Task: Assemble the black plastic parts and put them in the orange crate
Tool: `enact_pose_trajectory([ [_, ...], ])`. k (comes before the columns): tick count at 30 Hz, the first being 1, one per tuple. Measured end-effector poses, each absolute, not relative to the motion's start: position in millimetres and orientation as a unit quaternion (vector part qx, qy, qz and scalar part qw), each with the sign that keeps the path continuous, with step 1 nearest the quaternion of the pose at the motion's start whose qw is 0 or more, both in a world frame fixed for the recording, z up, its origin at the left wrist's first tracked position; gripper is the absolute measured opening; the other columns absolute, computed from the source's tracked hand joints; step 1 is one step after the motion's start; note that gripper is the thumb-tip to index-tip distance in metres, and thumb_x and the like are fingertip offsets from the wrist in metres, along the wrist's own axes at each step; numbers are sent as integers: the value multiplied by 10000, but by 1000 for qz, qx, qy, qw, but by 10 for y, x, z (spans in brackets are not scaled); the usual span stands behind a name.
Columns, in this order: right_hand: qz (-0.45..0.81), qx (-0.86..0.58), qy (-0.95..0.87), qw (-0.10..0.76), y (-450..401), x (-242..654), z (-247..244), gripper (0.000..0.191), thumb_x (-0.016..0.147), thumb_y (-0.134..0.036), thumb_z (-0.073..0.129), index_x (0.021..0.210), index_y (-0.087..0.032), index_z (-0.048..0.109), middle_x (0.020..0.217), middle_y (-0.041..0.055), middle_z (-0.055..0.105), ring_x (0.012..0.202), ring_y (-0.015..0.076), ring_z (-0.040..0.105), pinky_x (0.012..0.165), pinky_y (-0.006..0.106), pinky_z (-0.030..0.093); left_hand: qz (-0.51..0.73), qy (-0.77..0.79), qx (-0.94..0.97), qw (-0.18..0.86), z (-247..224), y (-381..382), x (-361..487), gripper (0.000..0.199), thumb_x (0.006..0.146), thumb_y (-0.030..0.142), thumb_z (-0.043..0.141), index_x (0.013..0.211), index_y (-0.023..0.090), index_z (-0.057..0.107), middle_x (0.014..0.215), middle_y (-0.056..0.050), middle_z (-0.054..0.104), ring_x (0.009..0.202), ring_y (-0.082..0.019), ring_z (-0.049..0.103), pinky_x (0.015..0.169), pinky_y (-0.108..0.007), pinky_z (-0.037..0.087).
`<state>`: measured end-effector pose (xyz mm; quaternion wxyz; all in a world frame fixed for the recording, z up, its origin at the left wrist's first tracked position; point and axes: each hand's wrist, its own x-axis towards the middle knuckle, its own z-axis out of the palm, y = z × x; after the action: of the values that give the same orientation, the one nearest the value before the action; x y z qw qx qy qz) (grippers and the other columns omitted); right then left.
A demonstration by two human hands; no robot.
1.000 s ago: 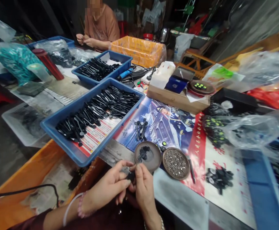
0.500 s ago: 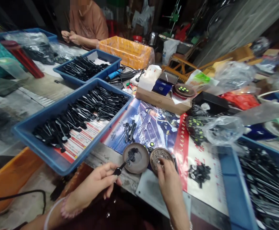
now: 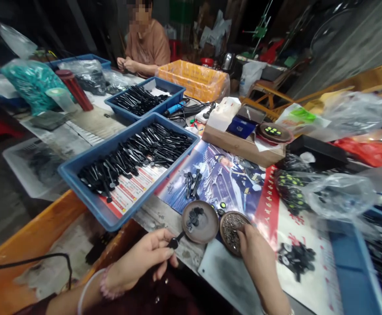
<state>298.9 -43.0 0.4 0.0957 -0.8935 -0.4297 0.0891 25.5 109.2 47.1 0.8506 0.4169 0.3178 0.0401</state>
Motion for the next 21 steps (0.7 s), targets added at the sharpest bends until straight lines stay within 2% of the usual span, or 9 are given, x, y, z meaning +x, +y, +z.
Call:
enact_pose_trajectory([
  [4,121,-910,-376,127,-451,3003,82,325,852,-462,349,809,-227,569,796,99,694,723,281,678,645,368,467,46,320,397,859,448,1083,239,314,794,311,656,1000,152,481,728,-28,691,400,-48,490,378,-148,352],
  [9,134,-921,-342,126,-453,2975,110,342,830,-468,359,837,-217,591,813,109,705,748,292,686,650,370,470,37,314,383,868,426,1061,241,323,792,304,653,1027,148,498,739,-38,694,423,-59,504,388,-155,346],
  [14,114,-908,-390,101,-419,2973,47,393,861,-426,389,1069,-160,589,936,129,694,834,287,681,670,353,471,39,316,380,869,443,1053,249,309,785,277,643,1026,150,497,756,-40,689,438,-57,505,406,-158,338],
  [17,114,-900,-417,49,-356,2985,48,283,882,-334,378,948,-180,606,891,121,694,792,273,678,646,337,445,39,316,365,875,445,1052,254,297,778,266,642,1009,146,498,784,-41,683,435,-47,499,410,-158,330],
  [21,125,-899,-418,34,-268,3010,88,201,862,-302,411,792,-202,571,749,93,691,699,253,671,589,310,409,27,314,319,894,441,1065,253,297,765,256,655,987,150,490,809,-41,679,427,-38,490,402,-154,317],
])
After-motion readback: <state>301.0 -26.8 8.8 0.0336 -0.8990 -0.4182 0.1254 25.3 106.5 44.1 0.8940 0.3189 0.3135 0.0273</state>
